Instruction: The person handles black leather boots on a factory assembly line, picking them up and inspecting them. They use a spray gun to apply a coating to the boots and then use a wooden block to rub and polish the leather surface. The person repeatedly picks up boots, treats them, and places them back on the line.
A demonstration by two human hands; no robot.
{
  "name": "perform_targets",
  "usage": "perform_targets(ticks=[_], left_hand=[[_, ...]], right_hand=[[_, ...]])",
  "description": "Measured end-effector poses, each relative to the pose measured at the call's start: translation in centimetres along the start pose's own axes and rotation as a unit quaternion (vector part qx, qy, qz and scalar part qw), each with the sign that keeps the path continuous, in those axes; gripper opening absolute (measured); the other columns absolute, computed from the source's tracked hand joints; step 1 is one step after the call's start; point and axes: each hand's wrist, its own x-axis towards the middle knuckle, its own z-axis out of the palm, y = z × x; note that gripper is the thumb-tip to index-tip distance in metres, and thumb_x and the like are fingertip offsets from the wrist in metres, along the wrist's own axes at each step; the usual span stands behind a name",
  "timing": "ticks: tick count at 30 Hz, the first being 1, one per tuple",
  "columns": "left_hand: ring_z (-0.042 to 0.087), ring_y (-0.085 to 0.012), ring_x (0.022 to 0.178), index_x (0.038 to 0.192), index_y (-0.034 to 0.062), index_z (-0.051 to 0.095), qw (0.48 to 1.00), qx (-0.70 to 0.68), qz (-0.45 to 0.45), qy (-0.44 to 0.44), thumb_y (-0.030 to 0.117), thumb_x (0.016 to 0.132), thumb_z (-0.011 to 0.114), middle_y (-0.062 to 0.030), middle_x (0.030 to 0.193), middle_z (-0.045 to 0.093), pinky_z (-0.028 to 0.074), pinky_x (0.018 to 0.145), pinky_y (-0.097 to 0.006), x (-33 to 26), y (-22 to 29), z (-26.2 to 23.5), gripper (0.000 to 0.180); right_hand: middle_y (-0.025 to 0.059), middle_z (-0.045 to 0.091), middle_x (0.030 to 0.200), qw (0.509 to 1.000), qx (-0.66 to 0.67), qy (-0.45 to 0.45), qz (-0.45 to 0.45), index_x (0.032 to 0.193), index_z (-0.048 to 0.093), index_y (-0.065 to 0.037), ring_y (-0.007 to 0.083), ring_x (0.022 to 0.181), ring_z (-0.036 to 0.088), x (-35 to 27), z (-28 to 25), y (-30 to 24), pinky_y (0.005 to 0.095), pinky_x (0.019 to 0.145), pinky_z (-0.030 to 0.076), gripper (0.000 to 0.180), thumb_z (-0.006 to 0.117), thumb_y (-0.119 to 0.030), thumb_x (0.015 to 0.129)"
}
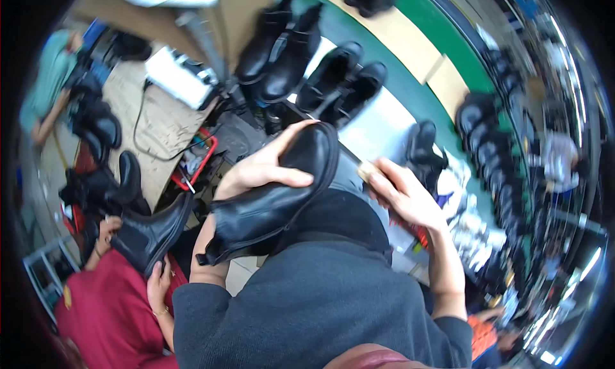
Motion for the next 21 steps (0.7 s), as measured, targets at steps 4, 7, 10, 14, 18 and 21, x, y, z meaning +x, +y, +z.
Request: perform_targets(ticks=[4,7,10,14,18,21], left_hand=[[0.040,-0.0197,0.125,0.144,0.0076,0.025,0.982,0.147,-0.088,-0.083,0.012,0.069,0.076,-0.0099,0.133,0.041,0.029,0.106,-0.031,5.3,-2.0,3.0,0.090],[0.041,-0.0199,0.124,0.144,0.0078,0.026,0.958,0.247,-0.112,-0.093,0.012,0.069,0.076,-0.0115,0.132,0.042,0.030,0.105,-0.031,6.9,-1.9,4.5,0.090],[0.044,-0.0196,0.121,0.144,0.0077,0.027,0.955,0.221,-0.175,-0.089,0.010,0.069,0.076,-0.0127,0.131,0.043,0.032,0.104,-0.030,7.6,-2.2,5.7,0.090],[0.047,-0.0180,0.117,0.144,0.0074,0.027,0.949,0.261,-0.146,-0.095,0.008,0.069,0.075,-0.0126,0.129,0.044,0.036,0.101,-0.029,8.1,-3.2,6.1,0.089],[0.047,-0.0174,0.115,0.143,0.0097,0.028,0.941,0.276,-0.165,-0.107,0.007,0.069,0.074,-0.0109,0.126,0.045,0.037,0.098,-0.029,8.1,-4.1,7.2,0.087],[0.046,-0.0177,0.114,0.142,0.0117,0.028,0.936,0.263,-0.206,-0.110,0.007,0.070,0.073,-0.0103,0.124,0.046,0.036,0.098,-0.029,8.3,-4.2,8.0,0.085]], right_hand=[[0.0093,0.054,0.068,1.000,-0.021,0.011,0.019,0.091,0.053,0.000,0.0219,0.066,0.055,-1.7,-0.3,3.5,0.0361,0.064,0.045,0.035,0.041,-0.031,0.099],[0.0084,0.053,0.065,0.999,-0.014,0.034,0.014,0.094,0.054,0.000,0.0193,0.060,0.053,-2.8,-0.4,5.9,0.0340,0.059,0.043,0.035,0.041,-0.033,0.099],[0.0144,0.055,0.065,0.999,0.016,0.042,0.006,0.096,0.055,0.000,0.0290,0.064,0.056,-3.4,-0.1,7.7,0.0414,0.063,0.043,0.037,0.041,-0.033,0.098],[0.0149,0.055,0.065,0.999,0.011,0.037,0.036,0.096,0.055,0.001,0.0289,0.064,0.056,-4.0,-0.4,7.9,0.0413,0.063,0.043,0.036,0.041,-0.033,0.098],[0.0220,0.059,0.072,0.997,-0.034,0.022,0.066,0.096,0.056,0.002,0.0389,0.075,0.061,-4.2,-0.1,8.9,0.0464,0.069,0.043,0.038,0.042,-0.033,0.097],[0.0275,0.061,0.081,0.996,-0.023,0.033,0.084,0.091,0.058,0.004,0.0435,0.084,0.061,-4.5,0.5,9.1,0.0493,0.074,0.043,0.037,0.042,-0.028,0.096]])
